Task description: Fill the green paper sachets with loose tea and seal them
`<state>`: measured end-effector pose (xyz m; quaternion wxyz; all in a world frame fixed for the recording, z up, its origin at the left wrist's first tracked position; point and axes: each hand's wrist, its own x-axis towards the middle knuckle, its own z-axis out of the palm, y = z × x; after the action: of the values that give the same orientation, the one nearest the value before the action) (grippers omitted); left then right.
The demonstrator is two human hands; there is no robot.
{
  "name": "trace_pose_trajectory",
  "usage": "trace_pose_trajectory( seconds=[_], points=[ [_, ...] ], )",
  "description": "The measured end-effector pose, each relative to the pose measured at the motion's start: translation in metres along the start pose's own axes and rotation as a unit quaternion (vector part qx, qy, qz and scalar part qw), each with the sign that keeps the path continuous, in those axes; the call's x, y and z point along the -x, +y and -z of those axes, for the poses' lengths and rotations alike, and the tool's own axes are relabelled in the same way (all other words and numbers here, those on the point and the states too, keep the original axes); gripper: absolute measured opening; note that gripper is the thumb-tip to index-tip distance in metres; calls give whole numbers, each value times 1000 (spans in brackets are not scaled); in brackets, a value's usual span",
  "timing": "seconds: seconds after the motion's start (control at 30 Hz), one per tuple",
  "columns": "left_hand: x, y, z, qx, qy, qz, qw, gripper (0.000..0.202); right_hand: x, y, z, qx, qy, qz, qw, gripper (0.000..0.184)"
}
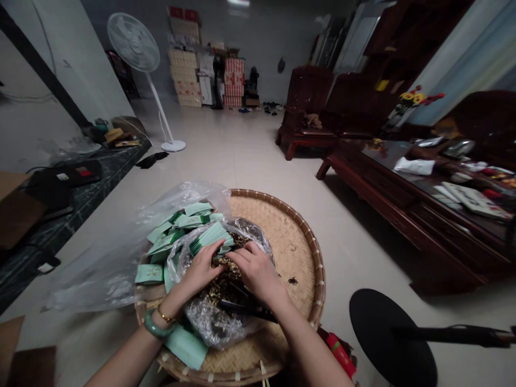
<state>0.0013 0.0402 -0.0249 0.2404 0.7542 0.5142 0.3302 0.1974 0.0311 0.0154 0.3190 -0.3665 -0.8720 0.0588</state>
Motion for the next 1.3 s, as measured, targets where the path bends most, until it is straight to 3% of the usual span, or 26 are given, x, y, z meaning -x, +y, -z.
trace_pose_trajectory(
  seconds=[0.17,0.3,0.4,0.5,0.6,0.67,0.8,0.87,1.07,1.3],
  points=[
    [-4,6,1,19,-22,3,1000,31,1,-12,4,-30,41,51,997,32],
    [-2,4,-3,38,-8,19,999,31,0,-10,12,-118,97,-23,988,34],
    [0,3,-4,33,0,22,999,34,-4,-7,19,-142,53,-84,985,34],
    [1,5,-3,26,-9,20,999,36,-9,-4,21,-147,-36,-86,985,27],
    [2,7,-2,22,-10,12,1000,37,-14,-3,18,-150,-67,-92,982,19],
    [3,7,-2,20,-9,10,1000,36,-15,-3,17,-159,-40,-98,982,16],
    [4,5,-1,18,-10,20,1000,30,-12,-1,23,-163,90,-139,973,17],
    [5,4,-1,18,-5,25,1000,29,-10,0,27,-143,103,-144,974,17],
    [4,9,1,8,-16,23,1000,27,-10,-7,19,-21,0,-23,1000,17],
    [5,3,-2,2,-29,54,998,32,-17,-4,-4,50,-105,-43,992,13]
  ],
)
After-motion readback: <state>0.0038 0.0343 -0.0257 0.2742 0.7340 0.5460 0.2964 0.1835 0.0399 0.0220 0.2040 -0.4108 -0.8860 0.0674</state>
